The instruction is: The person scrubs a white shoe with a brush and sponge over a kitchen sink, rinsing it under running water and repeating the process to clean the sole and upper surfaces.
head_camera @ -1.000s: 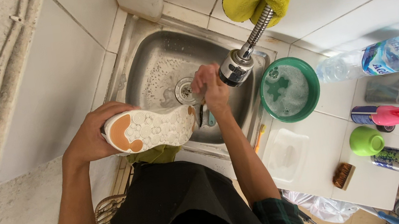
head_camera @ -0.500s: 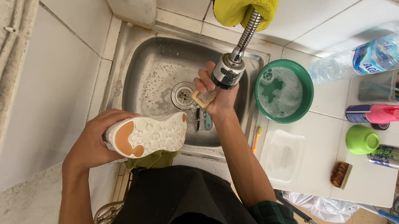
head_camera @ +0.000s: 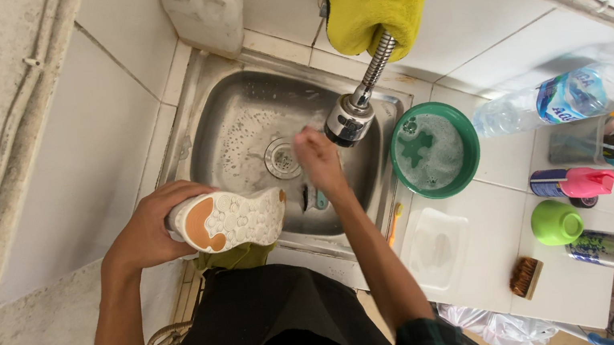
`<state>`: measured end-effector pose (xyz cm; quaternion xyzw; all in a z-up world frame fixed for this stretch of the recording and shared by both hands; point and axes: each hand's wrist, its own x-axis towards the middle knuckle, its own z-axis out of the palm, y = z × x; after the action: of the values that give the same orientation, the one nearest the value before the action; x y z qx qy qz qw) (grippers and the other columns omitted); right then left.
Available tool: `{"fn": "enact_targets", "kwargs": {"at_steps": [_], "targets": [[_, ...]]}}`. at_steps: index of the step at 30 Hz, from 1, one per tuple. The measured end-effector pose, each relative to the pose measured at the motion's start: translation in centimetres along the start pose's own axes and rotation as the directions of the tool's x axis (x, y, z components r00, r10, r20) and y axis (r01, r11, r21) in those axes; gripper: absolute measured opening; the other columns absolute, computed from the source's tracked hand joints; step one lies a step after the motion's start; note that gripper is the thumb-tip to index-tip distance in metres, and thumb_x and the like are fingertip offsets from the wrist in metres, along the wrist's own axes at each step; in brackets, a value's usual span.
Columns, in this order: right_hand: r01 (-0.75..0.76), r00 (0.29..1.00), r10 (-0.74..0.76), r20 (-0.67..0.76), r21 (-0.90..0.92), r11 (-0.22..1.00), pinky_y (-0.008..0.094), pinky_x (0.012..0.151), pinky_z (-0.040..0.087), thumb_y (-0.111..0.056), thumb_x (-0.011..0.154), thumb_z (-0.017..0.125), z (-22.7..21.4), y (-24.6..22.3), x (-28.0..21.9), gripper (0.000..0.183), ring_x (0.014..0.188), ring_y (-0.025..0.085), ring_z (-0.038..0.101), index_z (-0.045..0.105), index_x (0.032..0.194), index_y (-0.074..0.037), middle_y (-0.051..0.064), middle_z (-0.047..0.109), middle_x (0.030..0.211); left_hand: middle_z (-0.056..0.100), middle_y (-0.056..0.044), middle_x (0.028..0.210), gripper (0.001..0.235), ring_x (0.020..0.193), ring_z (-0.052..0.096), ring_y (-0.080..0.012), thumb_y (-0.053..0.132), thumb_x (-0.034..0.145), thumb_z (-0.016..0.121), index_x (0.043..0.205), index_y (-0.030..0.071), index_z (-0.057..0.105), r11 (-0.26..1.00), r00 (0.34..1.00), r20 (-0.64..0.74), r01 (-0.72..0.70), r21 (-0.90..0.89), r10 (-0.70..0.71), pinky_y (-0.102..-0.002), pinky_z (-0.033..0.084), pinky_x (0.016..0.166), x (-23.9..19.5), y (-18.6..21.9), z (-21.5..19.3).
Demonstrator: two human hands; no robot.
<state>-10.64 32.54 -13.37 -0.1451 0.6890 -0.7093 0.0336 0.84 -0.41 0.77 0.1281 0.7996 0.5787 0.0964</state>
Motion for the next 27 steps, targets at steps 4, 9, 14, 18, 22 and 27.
{"fn": "enact_targets", "kwargs": {"at_steps": [4,9,14,18,22,27], "targets": [[0.012,0.997,0.013,-0.079,0.309,0.951,0.038,0.064,0.059,-0.024,0.126,0.039,0.3,-1.7,-0.8,0.045,0.057,0.02,0.058,0.054,0.084,-0.013,0.005,0.054,0.071,0.085,-0.019,0.123,0.08,0.117,0.078,-0.046,-0.002,0.054,0.1,0.131,0.006,0.081,1.0,1.0,-0.004,0.028,0.01,-0.028,-0.063,0.051,0.109,-0.3,0.0,0.0],[-0.089,0.986,0.162,-0.034,0.712,0.697,0.045,0.053,0.051,-0.043,0.111,0.054,-0.8,-2.4,0.7,0.053,0.045,0.025,0.046,0.047,0.069,-0.013,0.009,0.041,0.054,0.085,-0.018,0.122,0.081,0.114,0.078,-0.047,0.004,0.056,0.104,0.133,0.009,0.081,1.0,0.999,0.03,0.026,0.015,-0.026,-0.063,0.052,0.105,0.6,0.1,0.3],[0.002,0.96,0.228,-0.163,0.818,0.575,0.036,0.053,0.044,-0.056,0.116,0.048,-1.8,-6.3,3.0,0.056,0.052,0.019,0.045,0.055,0.082,-0.013,0.008,0.049,0.065,0.086,-0.017,0.123,0.081,0.115,0.078,-0.0442,0.004,0.055,0.106,0.132,0.01,0.081,1.0,0.999,0.02,0.027,0.015,-0.027,-0.061,0.052,0.107,0.7,-0.2,0.4],[0.058,0.777,0.535,-0.332,0.884,0.464,0.034,0.063,0.056,-0.061,0.104,0.069,-1.8,-9.6,4.2,0.05,0.055,0.017,0.06,0.055,0.072,-0.025,-0.001,0.063,0.066,0.086,-0.019,0.126,0.082,0.118,0.077,-0.046,0.005,0.057,0.107,0.134,0.009,0.081,0.999,0.998,0.041,0.049,-0.006,-0.048,-0.064,0.051,0.108,0.7,-0.1,0.4],[0.205,0.711,0.603,-0.362,0.927,0.315,0.029,0.068,0.058,-0.047,0.107,0.072,0.6,-9.9,3.6,0.049,0.056,0.015,0.064,0.053,0.068,-0.024,-0.003,0.063,0.062,0.084,-0.023,0.126,0.08,0.119,0.075,-0.0531,0.005,0.058,0.106,0.133,0.006,0.079,0.999,0.998,0.052,0.022,0.024,-0.024,-0.07,0.051,0.107,0.9,0.4,0.5],[-0.057,0.945,-0.052,-0.324,-0.319,0.946,0.025,0.059,0.045,-0.025,0.114,0.076,-0.2,-4.5,2.1,0.05,0.055,0.008,0.051,0.059,0.067,-0.019,-0.002,0.062,0.06,0.087,-0.019,0.128,0.079,0.122,0.077,-0.0502,0.008,0.057,0.106,0.133,0.01,0.082,0.999,0.998,0.065,0.015,0.035,-0.017,-0.068,0.052,0.107,0.8,-0.5,1.0]]}}
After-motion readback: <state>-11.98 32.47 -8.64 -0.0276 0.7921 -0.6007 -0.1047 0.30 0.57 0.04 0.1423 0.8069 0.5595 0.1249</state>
